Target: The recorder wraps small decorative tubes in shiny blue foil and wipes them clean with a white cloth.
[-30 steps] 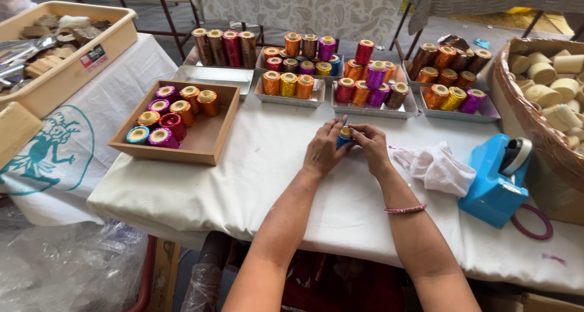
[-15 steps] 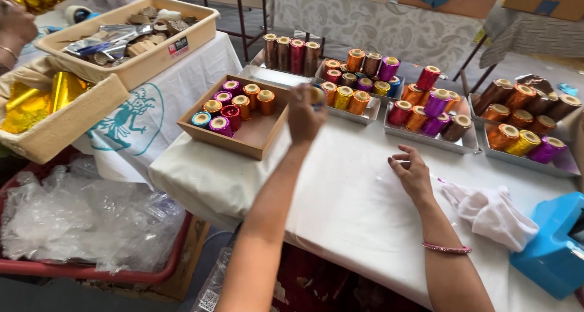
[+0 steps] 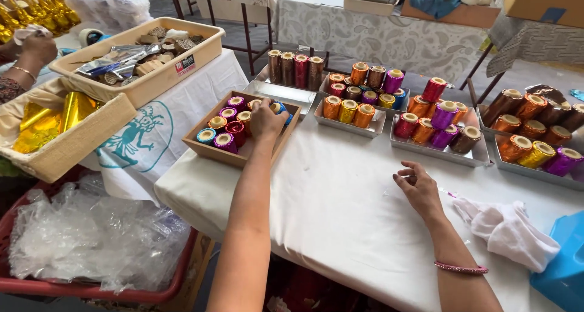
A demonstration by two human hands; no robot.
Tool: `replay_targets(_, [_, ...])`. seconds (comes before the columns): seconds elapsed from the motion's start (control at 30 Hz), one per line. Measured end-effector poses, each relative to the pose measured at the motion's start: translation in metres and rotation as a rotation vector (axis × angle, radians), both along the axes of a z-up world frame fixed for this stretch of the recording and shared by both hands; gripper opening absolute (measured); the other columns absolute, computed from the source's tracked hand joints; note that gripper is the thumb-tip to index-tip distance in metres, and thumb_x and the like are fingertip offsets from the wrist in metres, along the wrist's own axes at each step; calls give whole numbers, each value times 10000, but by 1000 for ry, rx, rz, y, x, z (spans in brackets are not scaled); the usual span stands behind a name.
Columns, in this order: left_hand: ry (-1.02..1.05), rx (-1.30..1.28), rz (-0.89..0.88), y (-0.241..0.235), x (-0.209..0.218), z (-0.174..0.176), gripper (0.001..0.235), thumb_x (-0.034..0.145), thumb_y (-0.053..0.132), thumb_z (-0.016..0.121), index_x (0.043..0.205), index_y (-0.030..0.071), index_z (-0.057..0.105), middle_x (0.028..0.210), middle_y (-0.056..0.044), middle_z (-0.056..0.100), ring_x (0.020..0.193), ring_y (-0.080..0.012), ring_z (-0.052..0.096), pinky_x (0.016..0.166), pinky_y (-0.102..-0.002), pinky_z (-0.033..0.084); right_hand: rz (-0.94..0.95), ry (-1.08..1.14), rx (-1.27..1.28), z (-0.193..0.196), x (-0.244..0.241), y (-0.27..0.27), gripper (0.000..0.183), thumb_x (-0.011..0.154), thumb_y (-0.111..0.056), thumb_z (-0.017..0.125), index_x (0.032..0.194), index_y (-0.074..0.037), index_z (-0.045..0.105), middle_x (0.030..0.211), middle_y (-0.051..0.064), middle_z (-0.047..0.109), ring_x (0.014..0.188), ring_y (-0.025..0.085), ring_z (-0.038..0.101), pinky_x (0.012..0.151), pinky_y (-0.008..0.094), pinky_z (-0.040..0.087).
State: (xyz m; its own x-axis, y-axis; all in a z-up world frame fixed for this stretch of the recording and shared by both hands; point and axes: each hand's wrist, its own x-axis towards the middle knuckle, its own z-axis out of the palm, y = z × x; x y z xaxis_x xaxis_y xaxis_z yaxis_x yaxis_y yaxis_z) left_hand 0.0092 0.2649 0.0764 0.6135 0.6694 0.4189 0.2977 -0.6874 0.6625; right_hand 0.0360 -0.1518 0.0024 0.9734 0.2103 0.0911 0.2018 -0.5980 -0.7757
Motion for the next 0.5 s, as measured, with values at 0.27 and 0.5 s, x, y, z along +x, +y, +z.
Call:
replay_targets(0.27, [-18, 124, -104, 9, 12, -27, 654, 729, 261, 907, 1324, 142, 665, 1252, -92, 620, 1143, -275, 646, 964, -382, 564, 34, -17, -4, -1, -1, 1, 482, 937, -268, 686, 1386, -130, 576, 1223, 86, 708, 1083, 209, 705, 937, 334, 611])
replay_targets(0.5, [93, 241, -132, 0, 4, -19, 621, 790, 216, 869, 1369, 174, 650, 1285, -92, 585, 1216, -269, 591, 1010, -377, 543, 39, -33, -11, -4, 0, 1, 433, 934, -269, 691, 1332, -112, 620, 1199, 85, 714, 1065, 194, 707, 926, 321, 617])
